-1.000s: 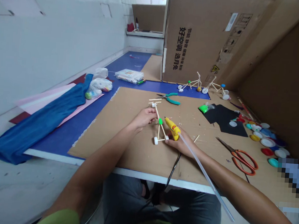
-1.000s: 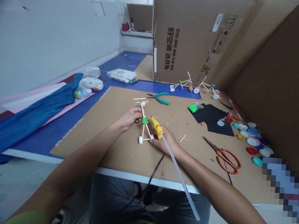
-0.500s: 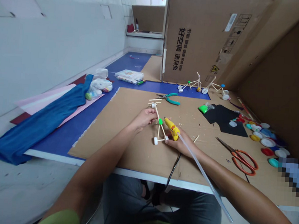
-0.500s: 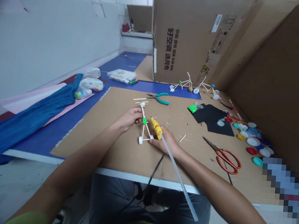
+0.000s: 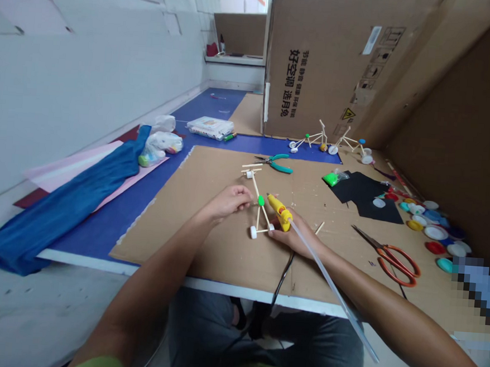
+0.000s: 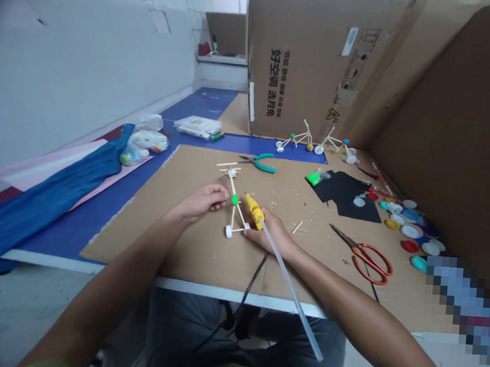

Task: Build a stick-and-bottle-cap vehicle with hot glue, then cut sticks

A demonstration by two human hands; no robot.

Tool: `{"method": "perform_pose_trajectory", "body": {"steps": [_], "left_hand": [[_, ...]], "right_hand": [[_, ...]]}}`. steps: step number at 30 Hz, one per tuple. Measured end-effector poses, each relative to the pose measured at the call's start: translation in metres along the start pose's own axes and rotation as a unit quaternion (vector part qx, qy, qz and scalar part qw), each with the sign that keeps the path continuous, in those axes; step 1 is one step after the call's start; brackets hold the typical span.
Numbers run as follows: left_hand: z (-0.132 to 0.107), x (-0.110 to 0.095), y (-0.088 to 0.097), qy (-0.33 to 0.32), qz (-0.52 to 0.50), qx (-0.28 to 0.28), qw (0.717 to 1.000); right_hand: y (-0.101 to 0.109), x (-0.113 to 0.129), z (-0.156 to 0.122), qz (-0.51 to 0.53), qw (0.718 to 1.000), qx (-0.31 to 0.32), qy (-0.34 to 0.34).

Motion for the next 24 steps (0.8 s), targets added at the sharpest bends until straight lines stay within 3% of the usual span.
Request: {"method": "perform_pose_trajectory", "body": {"steps": [3, 8, 13, 24], "left_hand": [[-0.011, -0.001, -0.008, 0.006, 0.039, 0.1, 0.994], [-0.02, -0.001, -0.026, 0.008, 0.063, 0.17, 0.983], [-0.018, 0.006, -0.037, 0.023, 0.056, 0.143, 0.988], [-0.019, 0.01, -0.043, 0.036, 0.024, 0.106, 0.993]], "right_hand": [[-0.001, -0.003, 0.001, 0.015, 1.0, -0.002, 0.005], [-0.001, -0.002, 0.0, 0.0, 1.0, -0.004, 0.005], [0.0, 0.0, -0.001, -0.004, 1.0, -0.001, 0.009], [-0.003, -0.002, 0.001, 0.02, 1.0, -0.002, 0.008]]}}
Point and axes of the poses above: each hand's wrist, its own z-axis towards the middle knuckle, its own y-axis out of the back of the hand, x = y × z, the point moved 6 cm from there along z, towards the middle knuckle, and after that the axes turned 2 degrees about -x, right-handed, at the moved point
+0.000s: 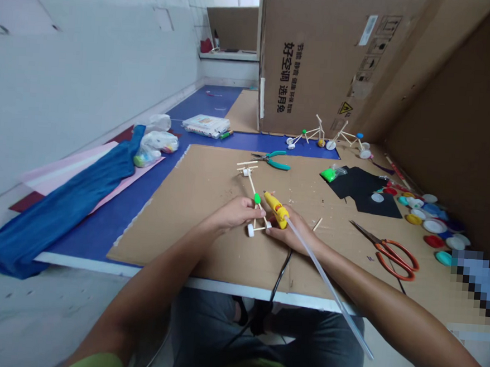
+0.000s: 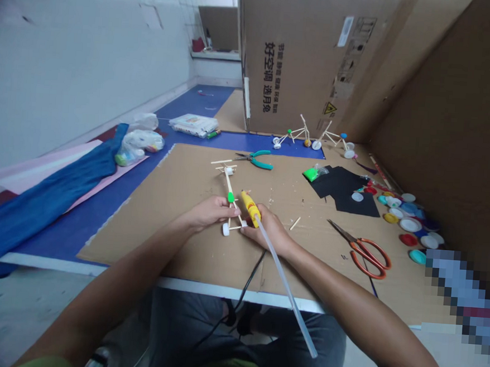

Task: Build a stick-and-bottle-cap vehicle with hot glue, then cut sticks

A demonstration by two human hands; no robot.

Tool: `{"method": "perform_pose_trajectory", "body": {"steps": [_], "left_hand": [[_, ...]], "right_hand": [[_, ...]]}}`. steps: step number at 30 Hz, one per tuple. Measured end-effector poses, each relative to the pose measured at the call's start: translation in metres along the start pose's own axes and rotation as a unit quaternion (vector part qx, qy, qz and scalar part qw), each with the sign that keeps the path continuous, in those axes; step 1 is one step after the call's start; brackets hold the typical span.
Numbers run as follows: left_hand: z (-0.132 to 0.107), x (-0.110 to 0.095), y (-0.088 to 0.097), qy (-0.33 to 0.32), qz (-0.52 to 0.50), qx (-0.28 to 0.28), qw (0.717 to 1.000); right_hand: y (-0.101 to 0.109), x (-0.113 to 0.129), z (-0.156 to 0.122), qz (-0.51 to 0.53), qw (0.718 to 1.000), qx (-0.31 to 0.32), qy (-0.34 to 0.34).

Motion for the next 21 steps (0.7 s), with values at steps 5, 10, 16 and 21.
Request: {"method": "perform_pose_trajectory", "body": {"steps": [5, 10, 16, 21], "left_hand": [[0.0016, 0.0028, 0.0006, 0.007, -0.001, -0.009, 1.0], [0.0, 0.0013, -0.0003, 0.015, -0.008, -0.014, 1.0], [-0.0002, 0.0011, 0.0013, 0.015, 0.006, -0.02, 1.0], [-0.0003, 0.0011, 0.0011, 0.018, 0.008, -0.024, 1.0]], "right_hand": [[-0.0004, -0.0025, 0.0011, -0.004, 1.0, 0.0, -0.004], [-0.0011, -0.0056, 0.0021, 0.002, 1.0, 0.001, -0.001], [-0.0002, -0.0032, 0.0015, -0.002, 1.0, 0.001, -0.002], [0.0001, -0.0023, 0.0008, -0.009, 1.0, 0.001, -0.006]]}}
Point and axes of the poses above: each hand's wrist, its own z-axis towards the middle knuckle, its own y-axis out of the back of the hand, x = y × z, the point moved 6 cm from there along z, towards the middle knuckle, and after that the axes turned 2 degrees about -x, right-handed, at the moved point
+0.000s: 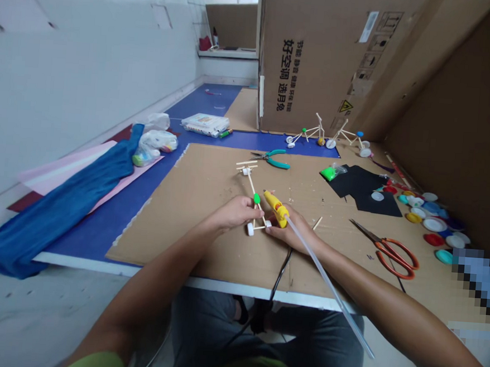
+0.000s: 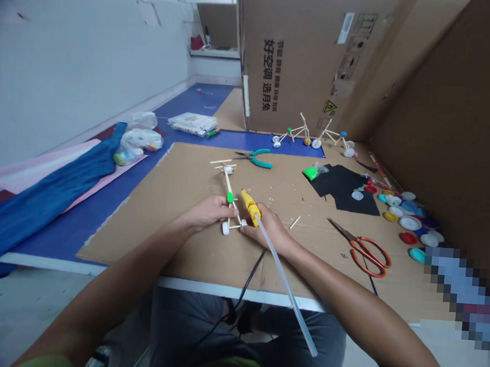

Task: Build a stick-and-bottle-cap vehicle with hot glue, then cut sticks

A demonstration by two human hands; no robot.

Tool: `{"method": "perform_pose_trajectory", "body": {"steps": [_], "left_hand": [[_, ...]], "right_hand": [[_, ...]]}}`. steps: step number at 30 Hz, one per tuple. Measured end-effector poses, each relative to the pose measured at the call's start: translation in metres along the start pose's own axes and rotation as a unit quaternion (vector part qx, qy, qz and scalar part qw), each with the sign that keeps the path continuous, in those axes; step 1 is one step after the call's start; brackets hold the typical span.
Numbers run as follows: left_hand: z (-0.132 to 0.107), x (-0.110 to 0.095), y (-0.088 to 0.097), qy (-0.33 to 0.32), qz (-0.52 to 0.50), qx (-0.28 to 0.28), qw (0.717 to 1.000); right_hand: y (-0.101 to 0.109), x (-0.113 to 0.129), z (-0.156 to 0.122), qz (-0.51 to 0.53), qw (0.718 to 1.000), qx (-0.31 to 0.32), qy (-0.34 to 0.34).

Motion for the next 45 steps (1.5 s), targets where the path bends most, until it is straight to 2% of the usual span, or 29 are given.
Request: {"method": "perform_pose_trajectory", "body": {"steps": [13, 19, 27, 32, 39, 45], "left_hand": [[0.004, 0.009, 0.001, -0.008, 0.022, 0.009, 1.0], [-0.001, 0.005, 0.0, -0.015, 0.015, 0.018, 1.0], [-0.005, 0.001, 0.005, -0.048, 0.044, 0.004, 0.998], [-0.006, 0.002, 0.008, -0.05, 0.046, -0.007, 0.998], [-0.003, 0.007, 0.007, -0.051, 0.037, 0.005, 0.998], [-0.003, 0.007, 0.006, -0.063, 0.046, 0.017, 0.997]], "right_hand": [[0.0, -0.002, -0.001, 0.0, 1.0, -0.004, 0.016], [-0.001, -0.006, 0.0, 0.0, 1.0, -0.004, 0.018], [-0.001, -0.006, 0.001, -0.006, 1.0, -0.008, 0.019], [-0.002, -0.007, 0.002, 0.006, 1.0, -0.005, 0.021], [0.002, -0.001, -0.001, -0.002, 1.0, -0.005, 0.012], [0.002, -0.006, -0.001, 0.017, 1.0, 0.003, 0.014]]}}
Point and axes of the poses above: each hand's wrist, its own z-axis towards the middle knuckle, its own y-axis out of the back of the hand, x = y × z, the point moved 6 cm from there along z, towards the middle knuckle, and after that the axes turned 2 degrees about -x, right-handed, at the moved point
